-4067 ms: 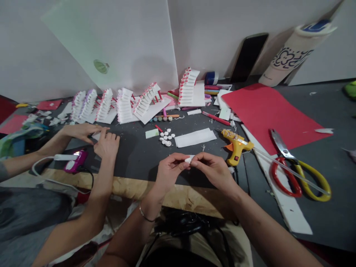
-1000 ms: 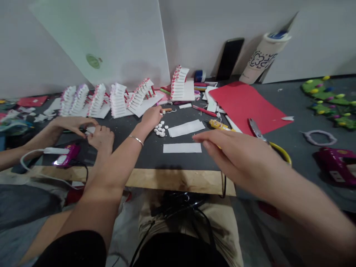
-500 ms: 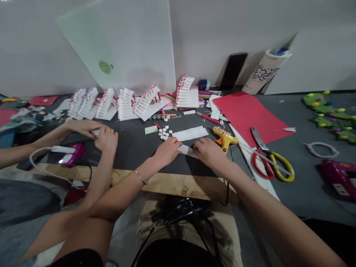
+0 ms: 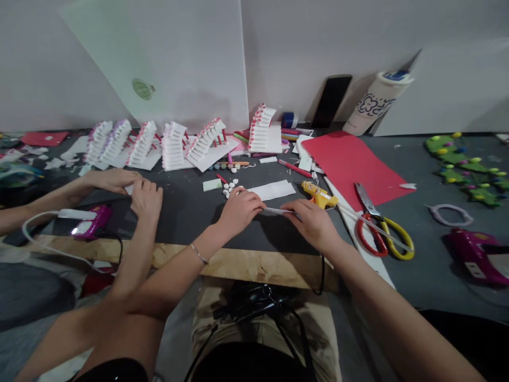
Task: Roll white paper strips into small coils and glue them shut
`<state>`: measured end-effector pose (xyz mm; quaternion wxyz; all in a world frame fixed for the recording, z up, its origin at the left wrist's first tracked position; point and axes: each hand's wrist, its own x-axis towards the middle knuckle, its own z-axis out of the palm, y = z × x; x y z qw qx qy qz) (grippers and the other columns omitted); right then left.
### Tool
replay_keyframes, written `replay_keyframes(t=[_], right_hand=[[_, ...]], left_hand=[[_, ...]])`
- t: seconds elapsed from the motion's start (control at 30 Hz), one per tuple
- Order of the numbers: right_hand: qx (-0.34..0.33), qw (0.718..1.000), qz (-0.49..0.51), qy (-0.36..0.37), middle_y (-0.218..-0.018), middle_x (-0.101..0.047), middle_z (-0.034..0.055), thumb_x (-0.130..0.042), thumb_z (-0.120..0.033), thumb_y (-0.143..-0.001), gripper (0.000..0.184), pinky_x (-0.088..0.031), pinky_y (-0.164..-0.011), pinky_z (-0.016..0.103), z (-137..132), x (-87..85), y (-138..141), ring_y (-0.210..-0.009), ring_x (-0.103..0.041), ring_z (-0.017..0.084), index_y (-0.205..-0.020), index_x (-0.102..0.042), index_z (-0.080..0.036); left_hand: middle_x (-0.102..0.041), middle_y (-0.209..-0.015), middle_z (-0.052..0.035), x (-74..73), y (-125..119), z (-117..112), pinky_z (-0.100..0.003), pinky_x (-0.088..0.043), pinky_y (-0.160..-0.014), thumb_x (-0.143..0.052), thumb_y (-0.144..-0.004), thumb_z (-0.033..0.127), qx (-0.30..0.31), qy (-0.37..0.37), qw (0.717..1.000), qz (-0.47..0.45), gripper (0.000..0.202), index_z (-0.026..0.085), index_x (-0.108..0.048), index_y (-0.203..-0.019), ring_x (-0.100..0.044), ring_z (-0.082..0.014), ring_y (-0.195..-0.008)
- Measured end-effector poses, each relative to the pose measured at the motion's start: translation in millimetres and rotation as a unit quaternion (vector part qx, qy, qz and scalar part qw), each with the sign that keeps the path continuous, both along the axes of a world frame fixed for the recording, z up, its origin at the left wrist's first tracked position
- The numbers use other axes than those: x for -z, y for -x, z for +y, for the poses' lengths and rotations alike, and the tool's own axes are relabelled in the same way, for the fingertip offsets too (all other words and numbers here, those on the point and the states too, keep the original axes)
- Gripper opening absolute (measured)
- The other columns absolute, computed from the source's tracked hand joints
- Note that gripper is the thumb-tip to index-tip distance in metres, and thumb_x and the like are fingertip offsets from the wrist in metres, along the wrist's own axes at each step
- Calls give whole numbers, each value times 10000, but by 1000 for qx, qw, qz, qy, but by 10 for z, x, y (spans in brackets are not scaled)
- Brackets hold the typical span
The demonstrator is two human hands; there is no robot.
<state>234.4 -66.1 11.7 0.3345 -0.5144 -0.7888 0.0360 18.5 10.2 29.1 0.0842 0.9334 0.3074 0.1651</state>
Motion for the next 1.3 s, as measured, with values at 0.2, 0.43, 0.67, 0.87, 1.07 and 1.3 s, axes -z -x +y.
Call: replay_keyframes(t=[0.2, 0.43, 0.67, 0.87, 1.07, 1.3], right_hand=[[-34, 984, -172, -19, -824, -687, 72, -508, -172, -947, 189, -399, -688, 333, -227, 86, -43, -771, -545, 208, -904, -692, -180], [-35, 993, -104, 35, -928, -718, 82, -504, -178, -952, 203, -452, -743, 335, -405, 280, -83, -817, -592, 199, -962, -707, -182], [-1, 996, -24, 89, -888, -704, 95, -502, -288, -963, 242, -514, -756, 370, -381, 192, -62, -799, -629, 208, -857, -697, -193], [41, 993, 17, 107, -871, -702, 99, -485, -298, -958, 249, -531, -741, 344, -338, 89, -53, -798, -647, 208, -904, -710, -207], [128, 924, 278, 228, -901, -727, 78, -567, -369, -901, 232, -542, -679, 357, -212, -169, -51, -757, -661, 203, -1012, -733, -248], [42, 619, 648, 442, -870, -738, 79, -731, -446, -778, 304, -472, -496, 240, -297, -175, 228, -629, -611, 130, -955, -759, -200]], left_hand=[[-663, -872, -48, 192, 240, -365, -340, -357, -774, -501, -937, 127, 18, -141, 988, 66, 175, 171, -666, -895, -546, -175, -790], [-654, -879, -46, 345, 378, -556, -320, -402, -733, -516, -950, 214, -68, 45, 996, -25, 180, 174, -684, -901, -550, -174, -831], [-659, -915, -44, 326, 427, -541, -352, -407, -770, -548, -940, 277, -116, 114, 985, -55, 195, 222, -730, -895, -562, -188, -888], [-669, -876, -47, 302, 425, -595, -344, -391, -763, -521, -955, 264, -100, 54, 992, -45, 209, 207, -719, -920, -568, -179, -854], [-687, -905, -55, 287, 440, -603, -359, -393, -795, -565, -926, 391, -85, 25, 994, -65, 237, 199, -697, -972, -595, -191, -880], [-659, -834, -36, 139, 349, -590, -293, -433, -714, -452, -982, 262, -138, 108, 957, -232, 216, 192, -648, -926, -589, -147, -790]])
